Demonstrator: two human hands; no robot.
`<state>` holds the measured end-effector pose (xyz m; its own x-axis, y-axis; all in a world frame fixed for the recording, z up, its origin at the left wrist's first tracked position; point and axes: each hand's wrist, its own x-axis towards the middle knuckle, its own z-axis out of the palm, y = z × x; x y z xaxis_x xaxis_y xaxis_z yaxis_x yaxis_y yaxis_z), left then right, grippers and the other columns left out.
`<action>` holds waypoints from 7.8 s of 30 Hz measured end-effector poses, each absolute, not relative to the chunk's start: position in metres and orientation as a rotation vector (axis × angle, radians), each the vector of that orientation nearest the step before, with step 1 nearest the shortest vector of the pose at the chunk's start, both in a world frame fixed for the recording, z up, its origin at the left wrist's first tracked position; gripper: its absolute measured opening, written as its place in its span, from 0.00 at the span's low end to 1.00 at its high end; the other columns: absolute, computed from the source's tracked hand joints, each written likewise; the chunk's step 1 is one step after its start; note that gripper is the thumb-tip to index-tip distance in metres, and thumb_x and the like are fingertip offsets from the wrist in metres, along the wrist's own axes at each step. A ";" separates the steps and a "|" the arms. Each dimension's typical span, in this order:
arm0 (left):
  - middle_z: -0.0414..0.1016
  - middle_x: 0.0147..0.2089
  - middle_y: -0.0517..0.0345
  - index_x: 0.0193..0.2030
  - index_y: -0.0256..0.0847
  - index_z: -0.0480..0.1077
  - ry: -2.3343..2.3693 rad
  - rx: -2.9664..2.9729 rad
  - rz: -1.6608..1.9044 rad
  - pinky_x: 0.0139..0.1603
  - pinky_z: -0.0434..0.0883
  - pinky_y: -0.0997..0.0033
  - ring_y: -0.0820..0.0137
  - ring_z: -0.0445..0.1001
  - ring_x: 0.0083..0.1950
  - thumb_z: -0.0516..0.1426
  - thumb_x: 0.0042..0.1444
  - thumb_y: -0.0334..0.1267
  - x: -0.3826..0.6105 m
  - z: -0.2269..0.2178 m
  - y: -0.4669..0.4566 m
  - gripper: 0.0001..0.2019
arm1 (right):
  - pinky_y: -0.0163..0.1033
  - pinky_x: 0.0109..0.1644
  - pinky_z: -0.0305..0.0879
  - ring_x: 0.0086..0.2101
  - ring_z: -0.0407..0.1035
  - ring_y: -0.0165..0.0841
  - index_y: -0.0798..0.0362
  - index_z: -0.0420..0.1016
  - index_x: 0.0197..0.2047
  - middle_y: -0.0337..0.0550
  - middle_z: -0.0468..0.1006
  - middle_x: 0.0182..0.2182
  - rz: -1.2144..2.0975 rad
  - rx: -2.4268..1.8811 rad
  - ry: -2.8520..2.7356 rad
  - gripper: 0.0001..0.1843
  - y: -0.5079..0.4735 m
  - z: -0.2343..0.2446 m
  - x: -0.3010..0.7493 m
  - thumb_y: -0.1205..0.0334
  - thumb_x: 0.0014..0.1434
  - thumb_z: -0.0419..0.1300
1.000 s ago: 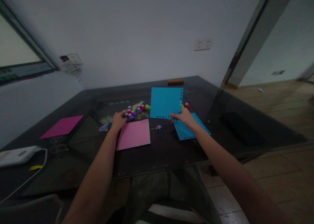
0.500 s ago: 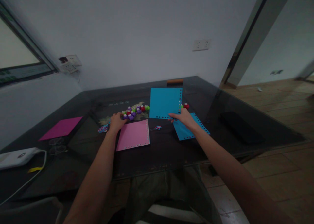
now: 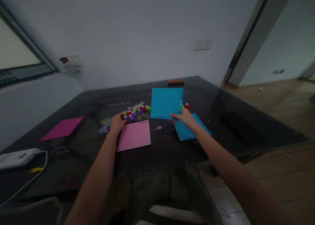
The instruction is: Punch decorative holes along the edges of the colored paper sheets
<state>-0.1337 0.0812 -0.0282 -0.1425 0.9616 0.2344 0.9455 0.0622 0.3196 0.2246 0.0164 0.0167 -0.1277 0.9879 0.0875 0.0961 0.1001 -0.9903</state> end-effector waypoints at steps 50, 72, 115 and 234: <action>0.75 0.40 0.53 0.40 0.35 0.71 0.805 1.085 1.124 0.48 0.71 0.65 0.69 0.77 0.39 0.65 0.46 0.35 0.006 0.003 0.008 0.14 | 0.40 0.32 0.72 0.26 0.75 0.36 0.56 0.72 0.35 0.50 0.80 0.29 1.031 -1.014 -1.298 0.21 0.025 0.004 0.224 0.47 0.45 0.66; 0.73 0.44 0.52 0.40 0.37 0.69 0.818 1.115 1.163 0.49 0.69 0.64 0.67 0.76 0.42 0.66 0.43 0.34 0.008 0.009 0.005 0.17 | 0.42 0.32 0.72 0.25 0.74 0.36 0.54 0.72 0.33 0.50 0.79 0.28 1.002 -1.061 -1.404 0.17 0.020 0.008 0.222 0.49 0.47 0.65; 0.71 0.34 0.58 0.36 0.37 0.71 0.885 1.123 1.192 0.35 0.68 0.74 0.74 0.70 0.33 0.66 0.43 0.42 0.006 0.005 0.009 0.15 | 0.44 0.33 0.73 0.25 0.75 0.38 0.56 0.72 0.34 0.48 0.79 0.27 0.928 -1.046 -1.527 0.13 0.021 -0.002 0.215 0.55 0.50 0.63; 0.76 0.40 0.56 0.38 0.42 0.74 0.991 1.236 1.245 0.40 0.63 0.72 0.70 0.71 0.39 0.64 0.44 0.45 -0.002 -0.004 0.019 0.15 | 0.46 0.34 0.76 0.26 0.75 0.38 0.57 0.72 0.40 0.47 0.80 0.29 1.061 -0.942 -1.479 0.16 0.018 -0.002 0.210 0.59 0.48 0.65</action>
<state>-0.0024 0.0186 -0.0042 0.1082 0.9893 0.0981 -0.1271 -0.0841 0.9883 0.2099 0.0182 -0.0020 -0.1518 0.9439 0.2931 0.0252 0.3001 -0.9536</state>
